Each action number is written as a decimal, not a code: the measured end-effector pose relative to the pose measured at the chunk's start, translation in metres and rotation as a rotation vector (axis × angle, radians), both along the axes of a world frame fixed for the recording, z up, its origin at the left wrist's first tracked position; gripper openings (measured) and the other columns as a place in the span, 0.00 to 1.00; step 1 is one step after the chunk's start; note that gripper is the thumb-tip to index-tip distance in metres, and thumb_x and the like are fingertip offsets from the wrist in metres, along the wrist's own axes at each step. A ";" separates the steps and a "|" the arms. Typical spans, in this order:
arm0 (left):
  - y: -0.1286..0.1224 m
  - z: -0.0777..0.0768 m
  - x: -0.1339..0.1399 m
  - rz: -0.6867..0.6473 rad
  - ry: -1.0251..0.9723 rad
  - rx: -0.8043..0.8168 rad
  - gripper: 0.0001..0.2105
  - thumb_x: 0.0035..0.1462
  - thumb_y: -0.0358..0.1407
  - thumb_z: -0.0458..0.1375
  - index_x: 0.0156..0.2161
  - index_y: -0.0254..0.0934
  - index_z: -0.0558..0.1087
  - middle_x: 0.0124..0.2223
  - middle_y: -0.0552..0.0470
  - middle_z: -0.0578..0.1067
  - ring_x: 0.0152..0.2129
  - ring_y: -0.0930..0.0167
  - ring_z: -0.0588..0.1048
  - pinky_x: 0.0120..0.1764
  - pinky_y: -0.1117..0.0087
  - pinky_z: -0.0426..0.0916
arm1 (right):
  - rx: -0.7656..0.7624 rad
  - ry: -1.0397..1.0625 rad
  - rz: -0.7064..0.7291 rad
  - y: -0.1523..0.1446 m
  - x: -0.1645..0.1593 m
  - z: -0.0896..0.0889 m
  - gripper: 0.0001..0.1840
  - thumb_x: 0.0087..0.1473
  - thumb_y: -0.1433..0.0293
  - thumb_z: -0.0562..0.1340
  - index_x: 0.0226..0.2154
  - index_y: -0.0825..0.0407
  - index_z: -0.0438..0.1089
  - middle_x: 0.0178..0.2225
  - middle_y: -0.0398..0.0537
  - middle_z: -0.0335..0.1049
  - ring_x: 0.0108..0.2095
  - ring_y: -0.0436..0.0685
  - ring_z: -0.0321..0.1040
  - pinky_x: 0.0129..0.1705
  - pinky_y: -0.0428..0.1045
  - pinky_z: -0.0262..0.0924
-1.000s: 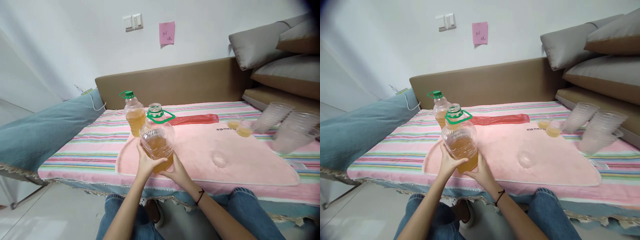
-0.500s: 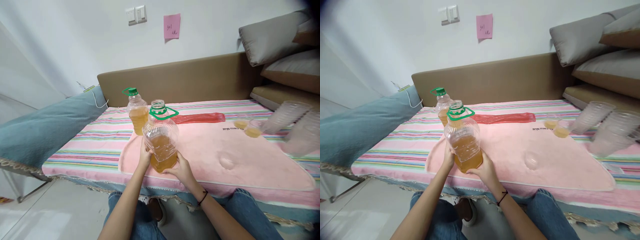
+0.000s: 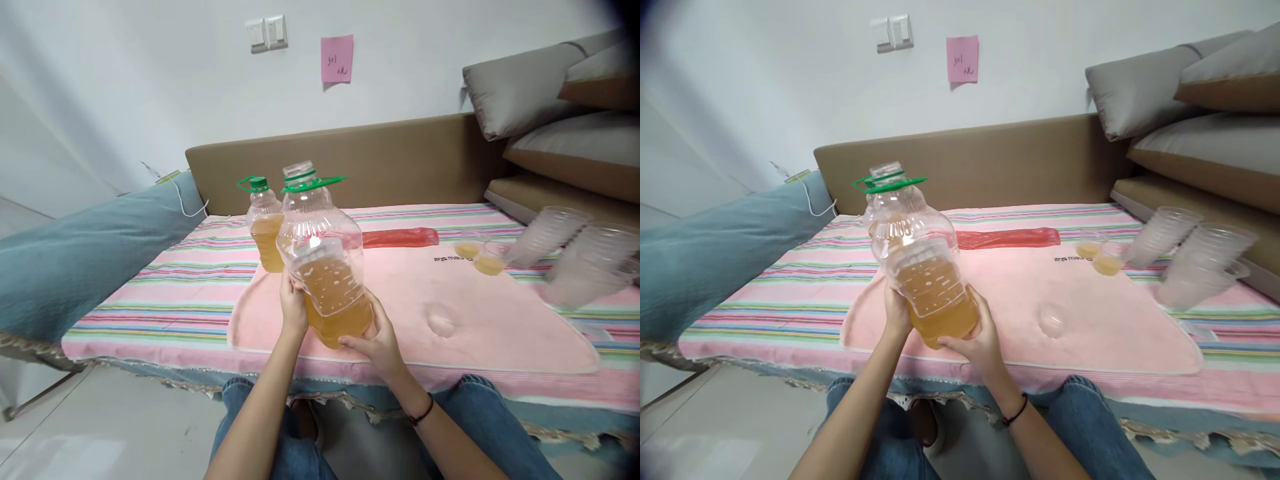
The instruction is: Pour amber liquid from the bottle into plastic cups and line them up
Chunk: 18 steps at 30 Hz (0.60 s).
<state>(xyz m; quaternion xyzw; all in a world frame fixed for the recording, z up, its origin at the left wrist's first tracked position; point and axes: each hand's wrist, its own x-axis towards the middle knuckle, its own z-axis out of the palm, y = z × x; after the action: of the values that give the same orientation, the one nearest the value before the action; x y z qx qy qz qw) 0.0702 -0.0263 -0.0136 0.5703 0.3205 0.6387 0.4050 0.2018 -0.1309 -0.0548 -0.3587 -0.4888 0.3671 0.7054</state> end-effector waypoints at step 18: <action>-0.101 0.046 0.089 -0.390 -0.439 -0.356 0.28 0.38 0.62 0.65 0.30 0.36 0.76 0.25 0.53 0.77 0.21 0.71 0.72 0.26 0.69 0.71 | 0.079 0.378 -0.182 -0.107 0.054 0.014 0.58 0.37 0.55 0.81 0.66 0.39 0.56 0.69 0.48 0.40 0.68 0.67 0.37 0.64 0.60 0.54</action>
<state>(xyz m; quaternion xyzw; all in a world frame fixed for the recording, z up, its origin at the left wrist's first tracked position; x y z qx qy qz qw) 0.1595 -0.1269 0.0324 0.3901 0.2174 0.5908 0.6719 0.2556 -0.2379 -0.0410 -0.2983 -0.3276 0.3434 0.8281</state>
